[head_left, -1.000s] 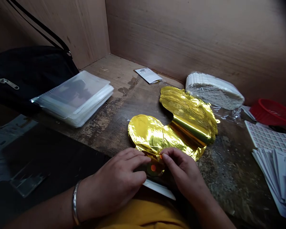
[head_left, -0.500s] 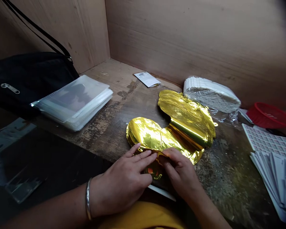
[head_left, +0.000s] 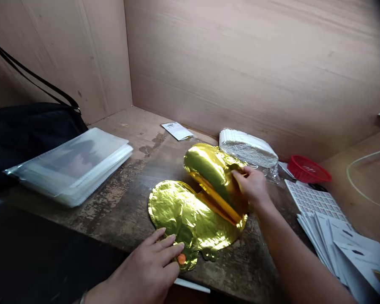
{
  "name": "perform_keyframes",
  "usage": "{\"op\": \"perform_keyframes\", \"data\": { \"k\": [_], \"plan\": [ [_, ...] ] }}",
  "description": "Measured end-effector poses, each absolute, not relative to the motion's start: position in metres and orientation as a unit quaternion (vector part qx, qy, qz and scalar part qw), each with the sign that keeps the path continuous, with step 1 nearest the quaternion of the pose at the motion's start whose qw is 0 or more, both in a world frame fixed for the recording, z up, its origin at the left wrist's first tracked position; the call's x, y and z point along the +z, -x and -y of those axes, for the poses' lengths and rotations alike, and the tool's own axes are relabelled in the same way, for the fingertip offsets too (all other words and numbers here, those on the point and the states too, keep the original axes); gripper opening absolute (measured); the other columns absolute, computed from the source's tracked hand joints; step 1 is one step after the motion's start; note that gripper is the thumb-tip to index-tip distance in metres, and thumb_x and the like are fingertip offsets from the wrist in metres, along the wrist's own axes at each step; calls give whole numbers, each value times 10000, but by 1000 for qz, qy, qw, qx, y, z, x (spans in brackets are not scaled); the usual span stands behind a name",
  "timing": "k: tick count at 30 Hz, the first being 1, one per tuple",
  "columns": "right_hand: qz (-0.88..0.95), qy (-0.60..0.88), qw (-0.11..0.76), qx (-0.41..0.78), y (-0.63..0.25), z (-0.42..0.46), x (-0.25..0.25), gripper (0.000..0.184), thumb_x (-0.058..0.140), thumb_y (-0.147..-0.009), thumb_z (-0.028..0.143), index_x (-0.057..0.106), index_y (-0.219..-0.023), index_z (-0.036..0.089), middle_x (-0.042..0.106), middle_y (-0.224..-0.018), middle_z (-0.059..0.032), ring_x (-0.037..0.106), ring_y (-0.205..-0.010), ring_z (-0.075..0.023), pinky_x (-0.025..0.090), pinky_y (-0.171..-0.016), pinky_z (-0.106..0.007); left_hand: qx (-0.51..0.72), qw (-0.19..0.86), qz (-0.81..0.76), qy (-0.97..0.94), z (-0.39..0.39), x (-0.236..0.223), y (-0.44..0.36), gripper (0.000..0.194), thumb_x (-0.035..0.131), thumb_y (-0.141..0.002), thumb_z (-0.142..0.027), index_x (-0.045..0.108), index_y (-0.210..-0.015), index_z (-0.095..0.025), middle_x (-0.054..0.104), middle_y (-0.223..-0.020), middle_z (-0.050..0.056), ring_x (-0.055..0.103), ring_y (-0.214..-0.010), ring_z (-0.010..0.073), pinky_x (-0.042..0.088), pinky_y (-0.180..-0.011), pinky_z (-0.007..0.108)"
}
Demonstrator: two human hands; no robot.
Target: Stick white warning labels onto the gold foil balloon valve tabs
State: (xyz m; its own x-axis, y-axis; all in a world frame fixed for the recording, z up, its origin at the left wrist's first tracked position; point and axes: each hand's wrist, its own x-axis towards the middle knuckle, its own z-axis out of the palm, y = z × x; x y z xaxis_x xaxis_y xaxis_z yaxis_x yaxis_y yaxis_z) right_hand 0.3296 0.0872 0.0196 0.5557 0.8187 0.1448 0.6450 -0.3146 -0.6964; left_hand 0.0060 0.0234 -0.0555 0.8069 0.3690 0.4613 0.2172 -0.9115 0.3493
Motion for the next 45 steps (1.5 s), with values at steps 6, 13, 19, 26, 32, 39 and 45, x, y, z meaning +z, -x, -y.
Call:
{"op": "perform_keyframes", "data": {
  "k": [6,13,19,26,32,39,45],
  "plan": [
    [401,869,290,1,-371,-115,29,174,619,-893,297,654,-926,130,667,-951,-70,636,-859,-194,513,-793,-385,154,312,-196,-917,-34,-10,4,236,497,-871,-114,644,-1015,-230,653,-1268,13,582,-1213,197,324,-1130,367],
    [693,664,264,93,-247,-1,50,284,575,-886,416,659,-1088,234,688,-1081,-70,625,-1004,-239,487,-862,-359,102,555,-338,-753,-39,11,2,108,542,-840,-197,649,-827,-189,683,-845,-2,627,-803,159,474,-723,248],
    [696,636,196,269,-202,47,35,188,533,-919,311,669,-825,222,681,-776,-30,636,-726,-187,501,-645,-289,85,730,-382,-560,-36,7,4,163,674,-774,-276,686,-879,-153,664,-815,1,585,-730,138,447,-647,223],
    [548,676,227,436,-220,46,21,305,552,-890,474,675,-817,205,693,-723,-33,640,-640,-196,518,-541,-283,132,796,-399,-435,-27,-9,11,290,757,-760,-349,671,-940,-139,666,-778,2,584,-660,106,439,-604,195],
    [754,587,296,1,-204,47,24,162,648,-846,210,685,-1003,191,702,-962,-80,591,-950,-250,474,-864,-406,164,793,-411,-418,-12,-15,2,273,717,-802,-396,659,-867,-137,630,-721,-19,547,-625,92,420,-576,181],
    [769,552,318,45,-182,46,21,150,661,-830,119,675,-971,171,686,-862,-59,563,-870,-202,486,-799,-357,178,775,-382,-470,-8,-9,1,288,674,-843,-406,675,-854,-118,616,-763,6,538,-692,111,427,-617,195],
    [764,550,333,51,-185,48,18,183,668,-809,84,673,-943,209,703,-843,-40,578,-811,-201,486,-750,-371,168,824,-327,-431,-5,-11,5,363,574,-912,-482,653,-927,-127,614,-868,35,532,-776,130,445,-673,221]
  ]
}}
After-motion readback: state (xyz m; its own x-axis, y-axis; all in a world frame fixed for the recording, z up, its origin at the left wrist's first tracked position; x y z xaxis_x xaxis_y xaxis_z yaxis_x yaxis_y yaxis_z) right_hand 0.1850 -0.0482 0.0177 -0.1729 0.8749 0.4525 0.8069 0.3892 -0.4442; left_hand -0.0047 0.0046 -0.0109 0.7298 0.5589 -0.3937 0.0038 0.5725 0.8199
